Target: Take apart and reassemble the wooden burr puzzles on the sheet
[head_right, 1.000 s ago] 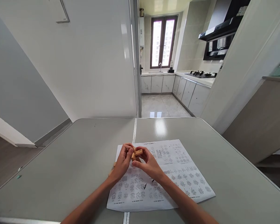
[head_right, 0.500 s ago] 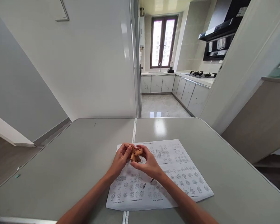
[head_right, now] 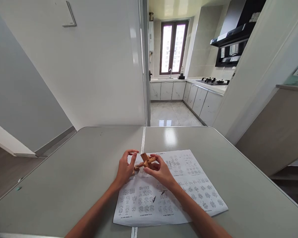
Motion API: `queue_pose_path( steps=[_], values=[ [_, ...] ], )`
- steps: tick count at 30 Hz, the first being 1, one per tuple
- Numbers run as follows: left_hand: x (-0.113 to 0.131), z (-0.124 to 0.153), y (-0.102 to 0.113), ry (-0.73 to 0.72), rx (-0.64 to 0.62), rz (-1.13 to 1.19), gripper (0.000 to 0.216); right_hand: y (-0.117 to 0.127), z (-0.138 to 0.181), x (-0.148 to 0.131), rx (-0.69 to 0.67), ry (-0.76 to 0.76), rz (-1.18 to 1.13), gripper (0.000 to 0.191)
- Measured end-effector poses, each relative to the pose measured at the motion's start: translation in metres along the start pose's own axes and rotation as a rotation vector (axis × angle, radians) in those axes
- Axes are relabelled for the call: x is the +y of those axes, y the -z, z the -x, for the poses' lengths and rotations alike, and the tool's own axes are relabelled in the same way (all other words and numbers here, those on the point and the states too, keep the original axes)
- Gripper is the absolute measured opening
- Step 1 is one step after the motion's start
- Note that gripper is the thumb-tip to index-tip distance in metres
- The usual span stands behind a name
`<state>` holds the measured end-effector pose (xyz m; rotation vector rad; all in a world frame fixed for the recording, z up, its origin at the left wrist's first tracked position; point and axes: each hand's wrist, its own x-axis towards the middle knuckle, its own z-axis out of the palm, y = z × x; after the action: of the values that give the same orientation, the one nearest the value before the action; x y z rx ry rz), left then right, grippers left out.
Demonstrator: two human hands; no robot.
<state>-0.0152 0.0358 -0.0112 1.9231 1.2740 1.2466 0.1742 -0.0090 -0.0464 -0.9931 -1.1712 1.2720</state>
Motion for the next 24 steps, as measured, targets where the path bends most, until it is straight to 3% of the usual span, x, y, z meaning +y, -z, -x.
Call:
queue_pose_path(
  steps=[6,12,17,24],
  values=[
    [-0.024,-0.012,0.012,-0.044,0.01,-0.191,0.026,0.035,-0.015,0.0,0.35,0.007,0.238,0.074],
    [-0.034,-0.021,0.025,-0.054,-0.192,-0.249,0.032,0.082,-0.028,0.005,0.699,0.009,0.476,0.074],
    [-0.032,-0.02,0.026,-0.014,-0.35,-0.141,0.036,0.102,-0.03,0.013,0.822,0.008,0.585,0.073],
    [-0.023,-0.008,0.013,0.014,-0.377,-0.004,0.047,0.109,-0.031,0.02,0.878,-0.048,0.804,0.077]
  ],
)
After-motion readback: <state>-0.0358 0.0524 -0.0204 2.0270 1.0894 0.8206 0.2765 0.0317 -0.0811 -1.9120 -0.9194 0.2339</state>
